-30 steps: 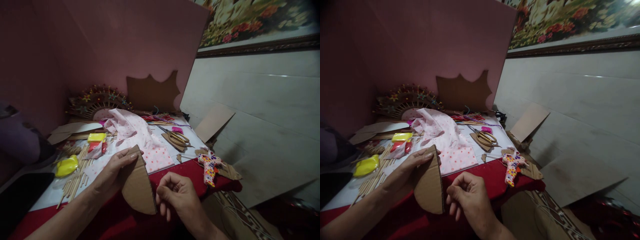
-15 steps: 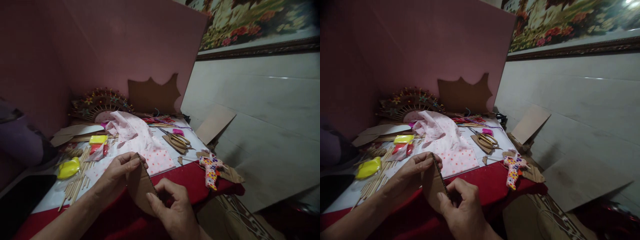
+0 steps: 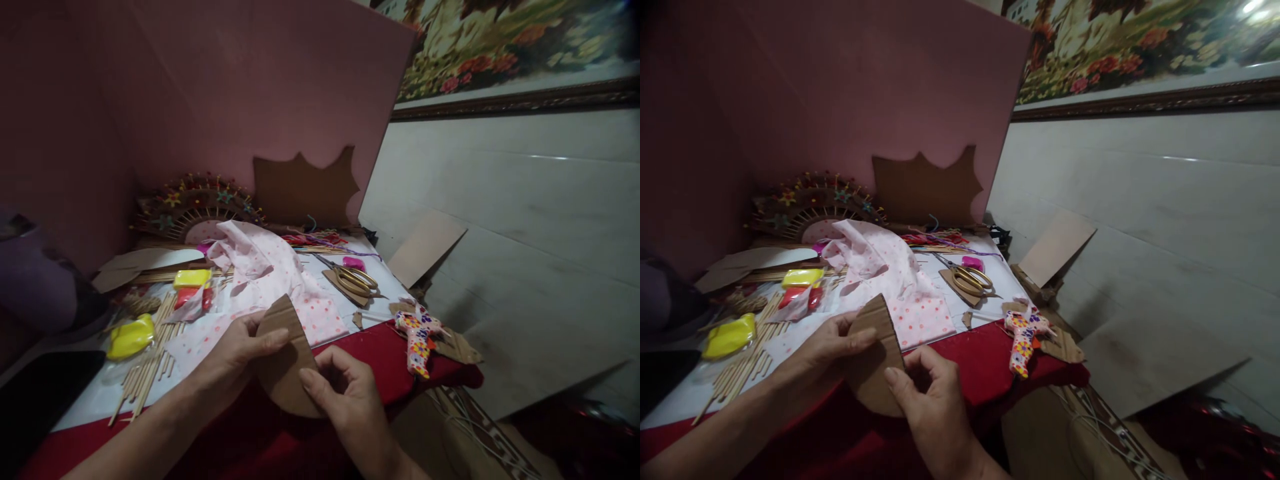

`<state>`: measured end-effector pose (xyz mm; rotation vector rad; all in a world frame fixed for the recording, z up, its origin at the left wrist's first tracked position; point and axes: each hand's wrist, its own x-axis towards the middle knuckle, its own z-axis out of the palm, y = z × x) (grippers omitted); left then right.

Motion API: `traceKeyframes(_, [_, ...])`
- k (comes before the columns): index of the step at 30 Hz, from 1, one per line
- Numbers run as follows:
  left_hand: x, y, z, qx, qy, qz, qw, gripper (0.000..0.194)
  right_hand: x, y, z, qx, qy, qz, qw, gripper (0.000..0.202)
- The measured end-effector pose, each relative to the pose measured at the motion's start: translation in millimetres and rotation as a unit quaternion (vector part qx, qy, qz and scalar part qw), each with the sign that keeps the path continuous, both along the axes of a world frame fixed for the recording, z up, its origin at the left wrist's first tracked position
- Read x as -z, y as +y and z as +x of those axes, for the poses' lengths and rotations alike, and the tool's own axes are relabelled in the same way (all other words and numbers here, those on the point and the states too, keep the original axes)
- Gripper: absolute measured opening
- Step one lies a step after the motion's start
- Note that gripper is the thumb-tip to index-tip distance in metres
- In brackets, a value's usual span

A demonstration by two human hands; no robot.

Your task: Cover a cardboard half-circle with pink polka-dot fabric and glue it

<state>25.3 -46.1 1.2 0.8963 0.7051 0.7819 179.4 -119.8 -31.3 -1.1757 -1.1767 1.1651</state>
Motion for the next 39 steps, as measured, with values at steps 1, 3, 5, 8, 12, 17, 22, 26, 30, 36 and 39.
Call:
traceKeyframes(1, [0.0, -0.2, -0.2, 0.000, 0.010, -0.004, 1.000, 0.026, -0.8, 0.9, 0.7, -0.004, 0.009, 0.001, 1.000, 0.029])
traceKeyframes(3, [0.1, 0.0, -0.9, -0.027, 0.025, -0.007, 0.999, 0.027, -1.0, 1.7, 1.0, -0.011, 0.008, 0.005, 1.000, 0.029])
traceKeyframes(5, [-0.2, 1.2, -1.9, -0.062, 0.033, -0.010, 0.997, 0.028, 0.3, 1.2, 0.0, -0.017, 0.001, -0.001, 1.000, 0.031])
traceKeyframes(8, [-1.2, 3.2, -3.1, -0.075, 0.034, -0.021, 0.996, 0.029, 2.2, -0.7, -2.2, -0.004, -0.008, -0.028, 1.000, 0.034])
traceKeyframes(12, [-1.1, 3.9, -3.7, -0.042, 0.004, -0.019, 0.999, 0.030, -0.8, -0.8, -2.7, 0.011, 0.000, -0.034, 0.999, 0.036])
traceKeyframes(17, [1.6, 3.7, -3.8, -0.016, 0.015, -0.001, 1.000, 0.031, -6.0, 1.6, 0.4, 0.020, 0.006, -0.032, 0.999, 0.038])
traceKeyframes(22, [0.8, 2.7, -2.2, -0.034, 0.046, 0.017, 0.998, 0.029, 2.5, 1.3, -0.3, -0.007, 0.008, -0.061, 0.998, 0.041])
traceKeyframes(26, [-0.5, 1.7, -2.0, -0.037, 0.052, 0.028, 0.998, 0.029, 10.1, 0.0, 0.3, -0.042, -0.008, -0.065, 0.997, 0.045])
traceKeyframes(30, [-2.3, 1.2, -4.9, -0.022, 0.055, 0.037, 0.998, 0.033, -0.8, 12.9, 9.9, 0.035, -0.019, 0.002, 0.999, 0.053])
traceKeyframes(36, [-5.4, 2.3, -8.0, 0.086, 0.136, 0.067, 0.985, 0.036, -21.4, 42.4, 25.1, -0.017, 0.048, 0.041, 0.998, 0.035])
traceKeyframes(39, [-4.3, 11.1, -9.4, 0.034, 0.153, 0.083, 0.984, 0.031, -19.1, 48.3, 33.2, 0.001, 0.086, 0.000, 0.996, 0.022])
